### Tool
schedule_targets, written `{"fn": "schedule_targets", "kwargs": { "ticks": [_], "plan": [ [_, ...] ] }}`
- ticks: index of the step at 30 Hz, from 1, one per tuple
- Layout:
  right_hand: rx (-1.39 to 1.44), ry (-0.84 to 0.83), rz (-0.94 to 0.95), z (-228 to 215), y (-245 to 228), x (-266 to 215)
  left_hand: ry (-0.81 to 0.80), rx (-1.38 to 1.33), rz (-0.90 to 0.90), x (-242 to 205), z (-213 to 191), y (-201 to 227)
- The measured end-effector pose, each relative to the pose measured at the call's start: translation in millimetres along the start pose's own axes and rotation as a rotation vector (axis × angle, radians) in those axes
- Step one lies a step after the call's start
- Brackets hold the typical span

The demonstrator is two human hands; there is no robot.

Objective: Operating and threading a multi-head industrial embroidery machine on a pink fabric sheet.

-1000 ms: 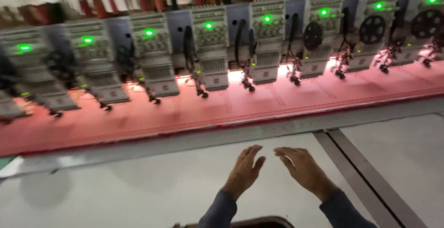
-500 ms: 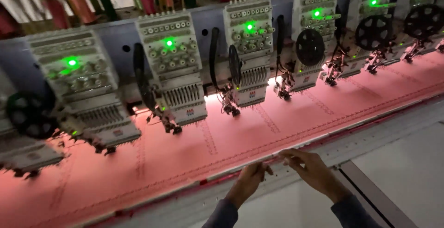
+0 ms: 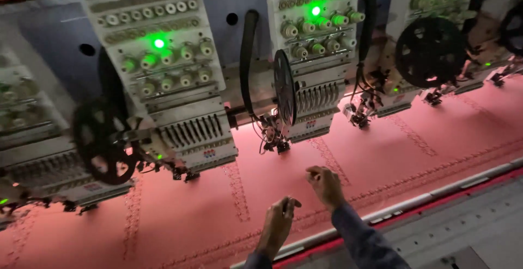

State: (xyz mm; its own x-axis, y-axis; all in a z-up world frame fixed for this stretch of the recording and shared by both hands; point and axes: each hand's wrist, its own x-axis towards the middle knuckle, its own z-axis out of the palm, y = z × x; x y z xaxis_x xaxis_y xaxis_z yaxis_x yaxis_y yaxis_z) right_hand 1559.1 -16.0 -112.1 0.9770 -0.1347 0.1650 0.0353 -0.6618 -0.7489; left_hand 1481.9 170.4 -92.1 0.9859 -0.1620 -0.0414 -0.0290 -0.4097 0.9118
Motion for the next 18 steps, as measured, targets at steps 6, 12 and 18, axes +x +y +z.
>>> {"fn": "schedule_targets", "kwargs": {
  "ticks": [6, 12, 18],
  "plan": [
    [-0.147, 0.062, 0.057, 75, 54, 66, 0.167, -0.012, -0.149, 84, 11, -24],
    [-0.183, 0.129, 0.108, 89, 73, 66, 0.467, -0.011, -0.141, 186, 57, -61],
    [-0.067, 0.140, 0.181, 97, 66, 70, 0.564, 0.037, -0.187, 217, 70, -48]
  ]
}}
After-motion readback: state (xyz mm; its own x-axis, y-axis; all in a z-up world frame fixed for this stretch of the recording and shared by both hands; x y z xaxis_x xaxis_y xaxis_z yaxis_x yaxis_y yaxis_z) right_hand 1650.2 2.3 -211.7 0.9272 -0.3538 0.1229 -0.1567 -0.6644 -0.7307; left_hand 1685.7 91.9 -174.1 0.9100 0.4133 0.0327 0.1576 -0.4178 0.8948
